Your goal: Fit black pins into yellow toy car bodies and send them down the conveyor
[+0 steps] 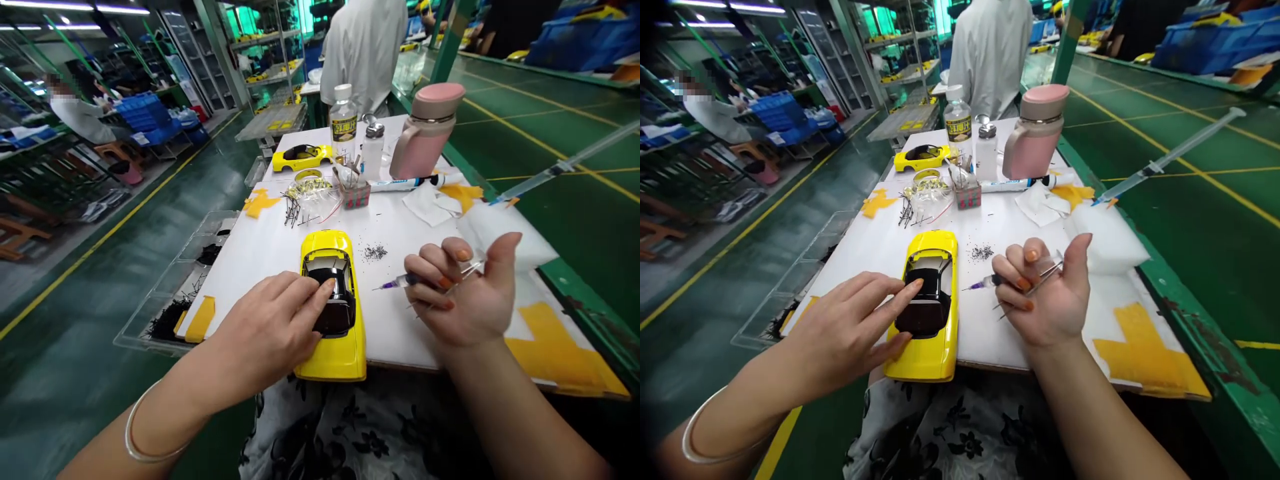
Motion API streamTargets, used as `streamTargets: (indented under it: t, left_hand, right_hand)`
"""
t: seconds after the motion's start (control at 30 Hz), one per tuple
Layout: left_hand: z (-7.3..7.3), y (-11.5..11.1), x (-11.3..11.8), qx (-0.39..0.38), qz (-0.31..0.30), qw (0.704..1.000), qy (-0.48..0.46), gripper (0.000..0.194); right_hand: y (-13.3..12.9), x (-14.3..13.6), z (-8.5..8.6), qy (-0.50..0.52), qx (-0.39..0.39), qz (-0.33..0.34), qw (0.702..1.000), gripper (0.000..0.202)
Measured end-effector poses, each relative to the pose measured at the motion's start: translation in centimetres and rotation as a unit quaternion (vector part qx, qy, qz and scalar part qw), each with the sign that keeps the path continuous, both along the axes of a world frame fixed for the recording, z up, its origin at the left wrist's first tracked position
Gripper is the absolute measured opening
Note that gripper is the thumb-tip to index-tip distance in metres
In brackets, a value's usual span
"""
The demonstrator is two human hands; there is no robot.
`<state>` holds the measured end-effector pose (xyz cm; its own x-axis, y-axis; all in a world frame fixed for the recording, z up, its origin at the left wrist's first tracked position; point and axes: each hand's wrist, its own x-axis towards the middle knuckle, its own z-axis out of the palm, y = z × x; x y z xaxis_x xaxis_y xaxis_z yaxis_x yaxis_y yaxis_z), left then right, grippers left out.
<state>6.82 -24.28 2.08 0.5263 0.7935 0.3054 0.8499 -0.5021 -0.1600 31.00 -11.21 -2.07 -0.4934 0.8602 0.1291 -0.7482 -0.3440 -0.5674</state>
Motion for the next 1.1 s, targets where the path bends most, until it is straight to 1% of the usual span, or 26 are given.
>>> streamTargets:
  t: [0.07,0.13,0.2,0.27,0.4,0.53,0.73,0.83,0.9,0.97,1.03,1.1]
  left_hand:
    - [0.4,0.4,0.5,0.013,-0.031,0.999,0.043,0.046]
    - [0.8,0.7,0.9,0.010,-0.069,0.995,0.076,0.045]
    - [1.0,0.8,1.2,0.012,-0.101,0.991,0.084,0.045]
    - [0.9,0.7,1.1,0.018,-0.115,0.991,0.065,0.044]
    - [0.2,0.5,0.0,0.011,-0.086,0.996,0.028,0.050]
    - [0.3,0.6,-0.6,0.012,-0.059,0.997,0.046,0.057]
    - [1.0,0.8,0.6,-0.016,-0.069,0.992,0.102,0.050]
    - [1.0,0.9,0.9,0.001,-0.078,0.992,0.100,0.047]
    - [1.0,0.9,0.7,0.009,-0.083,0.994,0.069,0.046]
    - [0.9,0.9,0.0,-0.017,-0.082,0.996,0.000,0.045]
    - [0.6,1.1,-1.0,-0.047,-0.072,0.991,-0.105,0.050]
    - [0.2,1.5,-2.3,-0.044,-0.042,0.974,-0.220,0.050]
  right_hand:
    - [0.0,0.0,-0.2,-0.005,0.010,0.002,1.000,0.045]
    - [-0.1,0.1,-0.3,-0.013,0.015,-0.001,1.000,0.046]
    - [-0.2,0.2,-0.4,-0.021,0.015,-0.005,1.000,0.045]
    - [-0.3,0.3,-0.5,-0.019,0.014,-0.006,1.000,0.045]
    - [-0.3,0.2,-0.7,-0.004,0.022,-0.006,1.000,0.048]
    - [-0.3,0.1,-0.7,-0.012,0.028,0.003,1.000,0.046]
    - [-0.5,0.1,-0.6,-0.022,0.023,-0.012,0.999,0.048]
    - [-0.4,0.0,-0.6,-0.028,0.031,-0.017,0.999,0.048]
    - [-0.3,0.0,-0.6,-0.031,0.035,-0.024,0.999,0.048]
    - [-0.3,0.1,-0.6,-0.033,0.038,-0.034,0.998,0.048]
    - [-0.8,0.3,-0.5,-0.034,0.040,-0.041,0.998,0.046]
    - [-1.7,0.5,-0.2,-0.029,0.045,-0.036,0.998,0.044]
